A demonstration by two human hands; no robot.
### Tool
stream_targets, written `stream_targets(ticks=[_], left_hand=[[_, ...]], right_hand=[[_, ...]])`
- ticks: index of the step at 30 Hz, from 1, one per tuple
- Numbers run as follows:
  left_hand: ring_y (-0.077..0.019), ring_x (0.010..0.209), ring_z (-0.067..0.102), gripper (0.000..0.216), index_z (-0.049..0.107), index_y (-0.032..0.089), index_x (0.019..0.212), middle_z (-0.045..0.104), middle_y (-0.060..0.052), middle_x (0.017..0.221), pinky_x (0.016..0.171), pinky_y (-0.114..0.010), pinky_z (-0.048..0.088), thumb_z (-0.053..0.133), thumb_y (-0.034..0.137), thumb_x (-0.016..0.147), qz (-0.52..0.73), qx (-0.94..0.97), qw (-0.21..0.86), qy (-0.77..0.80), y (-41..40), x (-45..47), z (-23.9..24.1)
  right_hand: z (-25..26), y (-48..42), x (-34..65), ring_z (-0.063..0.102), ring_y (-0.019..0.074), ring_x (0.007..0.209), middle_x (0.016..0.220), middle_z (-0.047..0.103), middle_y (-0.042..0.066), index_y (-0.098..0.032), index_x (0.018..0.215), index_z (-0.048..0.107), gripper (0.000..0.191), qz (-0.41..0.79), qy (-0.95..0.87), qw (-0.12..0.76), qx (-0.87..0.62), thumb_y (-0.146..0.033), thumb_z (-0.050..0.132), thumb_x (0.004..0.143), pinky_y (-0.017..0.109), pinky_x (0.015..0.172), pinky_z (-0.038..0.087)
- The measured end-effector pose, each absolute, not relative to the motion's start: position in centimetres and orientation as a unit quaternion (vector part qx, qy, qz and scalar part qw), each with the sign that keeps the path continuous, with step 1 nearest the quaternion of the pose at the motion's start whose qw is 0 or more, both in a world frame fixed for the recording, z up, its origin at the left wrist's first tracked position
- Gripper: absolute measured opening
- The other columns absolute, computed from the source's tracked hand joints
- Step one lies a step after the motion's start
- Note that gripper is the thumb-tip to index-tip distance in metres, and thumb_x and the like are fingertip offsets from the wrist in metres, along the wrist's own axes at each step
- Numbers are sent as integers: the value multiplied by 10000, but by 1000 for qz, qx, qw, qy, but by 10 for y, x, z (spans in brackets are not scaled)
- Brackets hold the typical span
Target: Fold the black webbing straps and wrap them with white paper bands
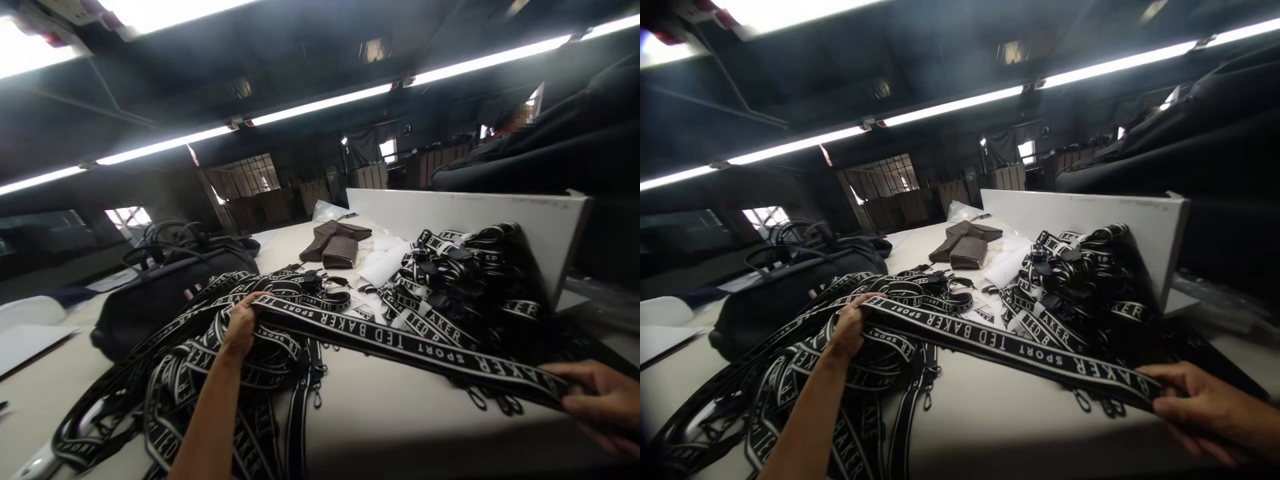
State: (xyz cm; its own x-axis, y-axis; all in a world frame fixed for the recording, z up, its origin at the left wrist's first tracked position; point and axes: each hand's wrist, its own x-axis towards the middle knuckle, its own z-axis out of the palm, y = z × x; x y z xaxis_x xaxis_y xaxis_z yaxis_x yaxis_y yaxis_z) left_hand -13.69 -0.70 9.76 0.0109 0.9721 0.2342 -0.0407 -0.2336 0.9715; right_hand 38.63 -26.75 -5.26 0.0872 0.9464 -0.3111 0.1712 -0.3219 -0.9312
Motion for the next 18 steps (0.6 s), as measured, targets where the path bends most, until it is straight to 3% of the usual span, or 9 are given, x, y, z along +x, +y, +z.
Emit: stream_targets(ticks=[3, 6, 10, 15, 18], left_hand=[[-164, 620, 600, 367, 741, 134, 793, 676, -34, 673, 558, -221, 468, 876, 242, 469, 513, 594, 440, 436, 1, -133, 92], [-176, 712, 619, 387, 761, 133, 791, 707, -54, 747, 644, -220, 488, 900, 196, 435, 484, 620, 443, 430, 3, -131, 92], [-215, 801, 647, 495, 772, 163, 927, 728, -79, 884, 698, -257, 513, 910, 256, 461, 468, 629, 481, 392, -2, -137, 95], [-326, 858, 667, 636, 779, 178, 972, 726, -150, 924, 594, -301, 526, 931, 288, 364, 470, 599, 525, 381, -8, -146, 98], [-331, 835, 670, 639, 788, 155, 954, 729, -172, 907, 590, -308, 530, 926, 281, 343, 459, 609, 519, 387, -7, -148, 99]], right_hand=[[-39, -259, 397, 430, 97, 263, 447, 583, 125, -238, 939, 671, 625, 551, -427, 379, -608, -757, 723, 595, 155, 320, 169], [-35, -260, 402, 348, 57, 246, 434, 564, 91, -224, 879, 648, 698, 530, -421, 391, -624, -834, 687, 542, 154, 322, 148], [-43, -266, 402, 364, 106, 243, 416, 554, 94, -223, 883, 638, 811, 504, -420, 384, -650, -937, 559, 506, 194, 311, 191], [-64, -273, 404, 417, 159, 287, 450, 557, 96, -295, 963, 674, 579, 357, -394, 458, -712, -737, 727, 591, 279, 332, 248], [-64, -279, 417, 433, 150, 306, 475, 563, 112, -310, 955, 697, 495, 278, -413, 492, -714, -695, 735, 646, 299, 349, 258]])
